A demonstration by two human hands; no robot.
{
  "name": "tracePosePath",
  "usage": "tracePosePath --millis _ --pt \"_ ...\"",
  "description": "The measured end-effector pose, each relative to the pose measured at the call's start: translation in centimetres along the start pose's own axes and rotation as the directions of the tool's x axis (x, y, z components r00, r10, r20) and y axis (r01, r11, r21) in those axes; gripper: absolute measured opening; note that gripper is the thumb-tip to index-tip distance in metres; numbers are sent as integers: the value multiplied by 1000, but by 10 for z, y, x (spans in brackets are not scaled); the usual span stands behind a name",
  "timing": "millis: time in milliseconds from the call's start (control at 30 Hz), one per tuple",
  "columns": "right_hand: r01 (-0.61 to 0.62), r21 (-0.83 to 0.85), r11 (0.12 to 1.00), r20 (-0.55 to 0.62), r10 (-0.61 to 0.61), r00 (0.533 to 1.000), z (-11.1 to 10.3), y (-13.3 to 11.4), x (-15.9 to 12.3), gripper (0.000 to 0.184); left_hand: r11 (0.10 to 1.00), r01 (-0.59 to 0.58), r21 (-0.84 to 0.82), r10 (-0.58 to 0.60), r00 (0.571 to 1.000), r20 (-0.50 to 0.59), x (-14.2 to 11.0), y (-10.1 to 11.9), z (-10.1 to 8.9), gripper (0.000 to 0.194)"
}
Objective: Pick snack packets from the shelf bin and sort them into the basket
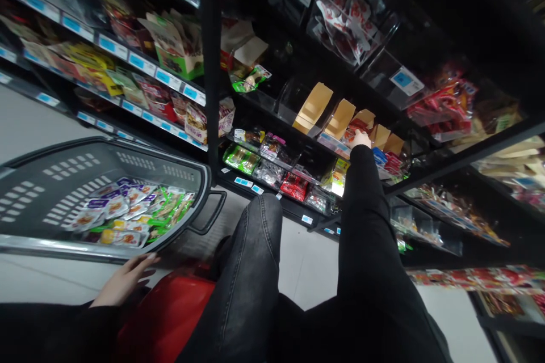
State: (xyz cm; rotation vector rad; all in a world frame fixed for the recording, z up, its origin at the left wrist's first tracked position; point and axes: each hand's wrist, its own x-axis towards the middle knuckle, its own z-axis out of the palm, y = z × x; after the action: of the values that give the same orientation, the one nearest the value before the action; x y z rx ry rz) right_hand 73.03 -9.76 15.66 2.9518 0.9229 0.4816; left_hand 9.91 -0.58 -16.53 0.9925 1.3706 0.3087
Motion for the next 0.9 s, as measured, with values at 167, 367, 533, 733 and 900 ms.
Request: tracePosePath --millis 167,367,533,733,900 --pt "-89 45 995 53 87 995 -1 0 0 78 1000 -1 11 1 999 -48 0 -1 2 36" --pt "-116 45 992 52 114 992 1 -1 -1 75 1000 -28 10 29 998 -60 1 -4 3 40" --pt "-108 49 993 -21 109 994 9 1 0 65 999 -38 11 39 997 -67 1 -6 4 38" --pt "-100 56 993 -66 103 992 14 0 -5 59 999 -41 -18 39 997 -67 1 -7 4 37" --pt "-61 31 998 -48 63 997 12 -1 -4 60 1000 -23 -15 22 998 -56 4 -9 5 39"
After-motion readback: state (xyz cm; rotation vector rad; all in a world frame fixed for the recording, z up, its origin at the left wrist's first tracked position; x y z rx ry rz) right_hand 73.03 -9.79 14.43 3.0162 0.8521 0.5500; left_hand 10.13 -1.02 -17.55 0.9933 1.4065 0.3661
